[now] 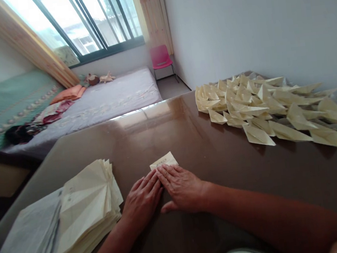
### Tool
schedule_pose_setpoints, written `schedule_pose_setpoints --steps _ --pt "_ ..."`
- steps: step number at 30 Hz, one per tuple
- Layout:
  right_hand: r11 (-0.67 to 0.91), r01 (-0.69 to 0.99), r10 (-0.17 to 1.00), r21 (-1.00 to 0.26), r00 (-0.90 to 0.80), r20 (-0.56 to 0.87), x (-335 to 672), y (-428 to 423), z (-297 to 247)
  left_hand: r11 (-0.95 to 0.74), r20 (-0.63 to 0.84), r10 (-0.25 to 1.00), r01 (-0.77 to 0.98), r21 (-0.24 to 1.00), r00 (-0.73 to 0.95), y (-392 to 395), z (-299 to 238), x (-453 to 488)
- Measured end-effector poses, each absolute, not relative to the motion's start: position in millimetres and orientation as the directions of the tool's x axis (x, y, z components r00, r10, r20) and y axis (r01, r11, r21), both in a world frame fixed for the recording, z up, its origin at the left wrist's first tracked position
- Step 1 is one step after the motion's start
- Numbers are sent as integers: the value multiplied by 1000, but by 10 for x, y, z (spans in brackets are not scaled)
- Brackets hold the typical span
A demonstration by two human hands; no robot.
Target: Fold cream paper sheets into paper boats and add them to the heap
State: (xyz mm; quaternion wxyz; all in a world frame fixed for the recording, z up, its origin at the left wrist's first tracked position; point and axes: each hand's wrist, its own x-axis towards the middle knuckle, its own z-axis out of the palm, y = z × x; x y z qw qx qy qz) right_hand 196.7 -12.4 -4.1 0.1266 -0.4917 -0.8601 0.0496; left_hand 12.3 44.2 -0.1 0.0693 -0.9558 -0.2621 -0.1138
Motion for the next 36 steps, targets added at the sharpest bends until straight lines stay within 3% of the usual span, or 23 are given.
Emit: schedule_pose_setpoints --steps 22,30,36 --pt "302 941 948 -154 -313 -52 2294 -39 -9 -827 279 497 546 -135 822 366 55 90" --pt "299 938 944 -173 -264 199 2278 173 -117 -849 385 478 528 -28 789 439 31 92" --pt "312 884 940 -348 -236 245 2349 257 -86 -873 406 471 479 87 783 493 -14 51"
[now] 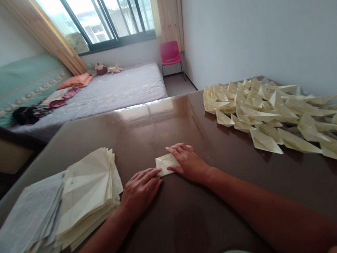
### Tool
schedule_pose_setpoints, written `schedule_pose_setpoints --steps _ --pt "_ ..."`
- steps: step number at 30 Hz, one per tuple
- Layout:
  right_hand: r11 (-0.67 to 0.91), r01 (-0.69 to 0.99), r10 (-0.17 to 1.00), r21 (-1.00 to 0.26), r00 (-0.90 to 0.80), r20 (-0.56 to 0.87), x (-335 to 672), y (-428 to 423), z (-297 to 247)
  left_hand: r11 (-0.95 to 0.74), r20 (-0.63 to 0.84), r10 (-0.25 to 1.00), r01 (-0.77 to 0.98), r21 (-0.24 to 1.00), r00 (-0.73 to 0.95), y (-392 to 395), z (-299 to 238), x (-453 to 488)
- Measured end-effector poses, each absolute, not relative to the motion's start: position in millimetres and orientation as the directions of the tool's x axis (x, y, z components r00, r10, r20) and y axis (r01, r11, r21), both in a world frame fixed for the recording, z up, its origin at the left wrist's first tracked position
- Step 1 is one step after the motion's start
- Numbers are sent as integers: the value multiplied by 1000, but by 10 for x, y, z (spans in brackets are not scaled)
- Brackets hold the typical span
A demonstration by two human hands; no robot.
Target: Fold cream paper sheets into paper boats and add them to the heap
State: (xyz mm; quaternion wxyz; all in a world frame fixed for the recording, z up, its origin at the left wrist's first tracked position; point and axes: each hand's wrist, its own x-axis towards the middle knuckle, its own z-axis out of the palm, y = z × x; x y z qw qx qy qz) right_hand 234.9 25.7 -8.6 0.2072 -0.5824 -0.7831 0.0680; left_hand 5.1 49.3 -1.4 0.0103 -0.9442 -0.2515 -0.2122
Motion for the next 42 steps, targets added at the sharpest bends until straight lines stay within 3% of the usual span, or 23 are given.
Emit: schedule_pose_setpoints --steps 4,10,15,19,22,27,30,34,37,42 --pt "317 831 943 -458 -223 248 2391 240 -37 -840 371 541 509 190 755 532 -37 14" --pt "293 604 951 -741 -105 290 2382 241 -2 -727 331 683 564 392 651 573 -56 2" --pt "173 260 985 -950 -47 167 2379 249 -1 -777 410 623 470 419 666 558 13 11" --pt "115 180 993 -977 -25 113 2344 236 31 -869 496 477 304 390 726 483 72 26" --pt "117 122 993 -986 -24 115 2315 228 48 -870 514 452 232 435 729 424 78 55" --pt "199 203 979 -959 -89 184 2282 228 41 -695 514 696 292 657 501 420 70 103" --pt "195 238 981 -952 -60 186 2276 234 -3 -602 418 762 306 738 494 462 70 104" --pt "90 255 993 -963 55 107 2325 274 -96 -680 383 696 387 623 607 537 17 79" --pt "55 284 996 -957 51 73 2369 309 -142 -763 398 641 487 425 656 571 -35 52" --pt "141 325 988 -935 14 154 2377 324 -168 -813 467 545 575 91 696 563 -15 25"
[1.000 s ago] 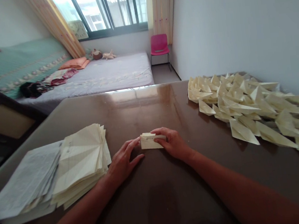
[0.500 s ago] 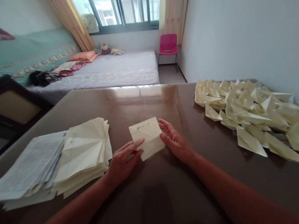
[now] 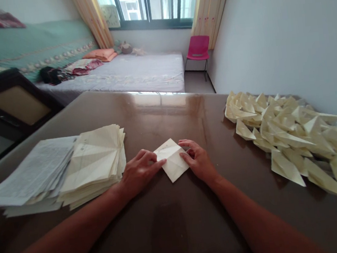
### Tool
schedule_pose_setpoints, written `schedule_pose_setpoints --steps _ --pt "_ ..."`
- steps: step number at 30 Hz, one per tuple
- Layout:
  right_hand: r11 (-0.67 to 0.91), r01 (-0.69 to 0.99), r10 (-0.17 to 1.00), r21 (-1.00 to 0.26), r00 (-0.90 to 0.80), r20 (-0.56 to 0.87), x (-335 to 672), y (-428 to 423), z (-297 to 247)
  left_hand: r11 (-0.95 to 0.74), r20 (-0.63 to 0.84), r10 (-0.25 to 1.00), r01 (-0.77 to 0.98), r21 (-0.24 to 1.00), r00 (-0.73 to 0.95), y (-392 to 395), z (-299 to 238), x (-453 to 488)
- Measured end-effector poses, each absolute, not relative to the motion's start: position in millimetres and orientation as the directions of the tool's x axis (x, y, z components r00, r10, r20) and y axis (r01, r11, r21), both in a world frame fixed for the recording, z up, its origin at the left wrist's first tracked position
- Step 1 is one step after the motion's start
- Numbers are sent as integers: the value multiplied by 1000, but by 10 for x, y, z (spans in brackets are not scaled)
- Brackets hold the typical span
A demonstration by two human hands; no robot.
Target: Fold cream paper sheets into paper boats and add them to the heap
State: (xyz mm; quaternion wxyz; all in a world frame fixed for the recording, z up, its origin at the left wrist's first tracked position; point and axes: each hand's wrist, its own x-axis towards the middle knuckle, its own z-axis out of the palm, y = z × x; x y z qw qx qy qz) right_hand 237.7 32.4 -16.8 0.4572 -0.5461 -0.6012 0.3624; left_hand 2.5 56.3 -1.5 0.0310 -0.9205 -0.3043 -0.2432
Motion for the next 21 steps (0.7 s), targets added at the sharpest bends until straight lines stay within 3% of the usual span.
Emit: schedule_pose_setpoints --steps 5,8,12,15,21 --pt "261 510 964 -819 -100 245 2439 310 -103 -880 358 444 475 1 821 554 4 62" --pt "428 689 904 -585 -328 275 2512 292 -11 -872 335 465 490 11 820 555 -22 84" --pt "566 742 824 -359 -509 248 2566 271 58 -851 369 505 521 65 780 555 -34 93" --pt "599 718 801 -354 -545 249 2561 262 59 -857 378 503 504 104 777 553 -25 96" --pt "610 618 768 -496 -614 181 2527 256 64 -882 336 470 442 161 816 551 1 44"
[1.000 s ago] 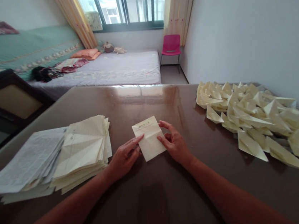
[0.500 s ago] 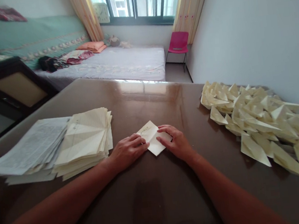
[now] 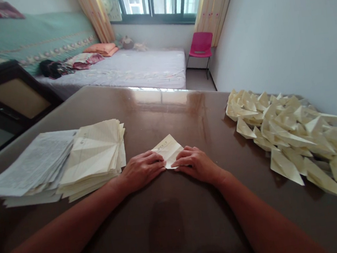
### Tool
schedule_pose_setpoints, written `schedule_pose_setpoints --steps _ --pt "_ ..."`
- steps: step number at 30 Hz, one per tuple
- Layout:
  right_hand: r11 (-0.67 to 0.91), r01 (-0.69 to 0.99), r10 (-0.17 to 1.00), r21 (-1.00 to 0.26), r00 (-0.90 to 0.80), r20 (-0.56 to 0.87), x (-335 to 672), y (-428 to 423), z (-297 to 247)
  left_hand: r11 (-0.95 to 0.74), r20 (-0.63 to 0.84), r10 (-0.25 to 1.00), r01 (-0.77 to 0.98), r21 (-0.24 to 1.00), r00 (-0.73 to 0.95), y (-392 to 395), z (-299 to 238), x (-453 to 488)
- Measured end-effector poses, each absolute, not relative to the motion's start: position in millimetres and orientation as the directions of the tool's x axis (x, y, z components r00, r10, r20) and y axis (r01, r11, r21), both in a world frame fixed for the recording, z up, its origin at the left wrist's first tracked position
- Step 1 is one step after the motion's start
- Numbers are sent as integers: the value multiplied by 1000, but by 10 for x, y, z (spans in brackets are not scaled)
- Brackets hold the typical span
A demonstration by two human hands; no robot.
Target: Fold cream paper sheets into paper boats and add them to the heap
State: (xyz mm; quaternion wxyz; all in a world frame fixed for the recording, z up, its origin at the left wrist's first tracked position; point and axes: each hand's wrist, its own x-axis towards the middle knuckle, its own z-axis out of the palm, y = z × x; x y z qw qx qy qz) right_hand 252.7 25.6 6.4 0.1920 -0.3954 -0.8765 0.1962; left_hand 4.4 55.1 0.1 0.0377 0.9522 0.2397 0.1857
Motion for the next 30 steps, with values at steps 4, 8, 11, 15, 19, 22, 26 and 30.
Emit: schedule_pose_setpoints --steps 4,8,11,15,19,22,26,30 --pt "552 626 810 -551 -558 178 2481 259 62 -895 311 443 397 203 841 552 43 -24" --pt "367 724 925 -584 -348 150 2403 236 32 -895 284 441 393 212 851 557 68 -51" --pt "244 761 969 -601 -210 129 2353 221 -6 -892 260 445 401 209 857 554 78 -54" --pt "167 794 986 -585 -124 113 2312 217 -59 -885 236 458 418 204 857 540 98 -54" --pt "164 819 986 -550 -114 124 2288 213 -74 -884 220 461 426 191 860 529 118 -51" --pt "173 827 984 -534 -121 131 2278 209 -69 -885 211 462 434 169 861 517 131 -38" --pt "166 841 985 -515 -118 125 2276 209 -59 -877 179 479 464 123 859 486 156 -9" --pt "187 848 981 -496 -140 132 2275 209 -41 -870 157 493 486 82 856 467 162 11"
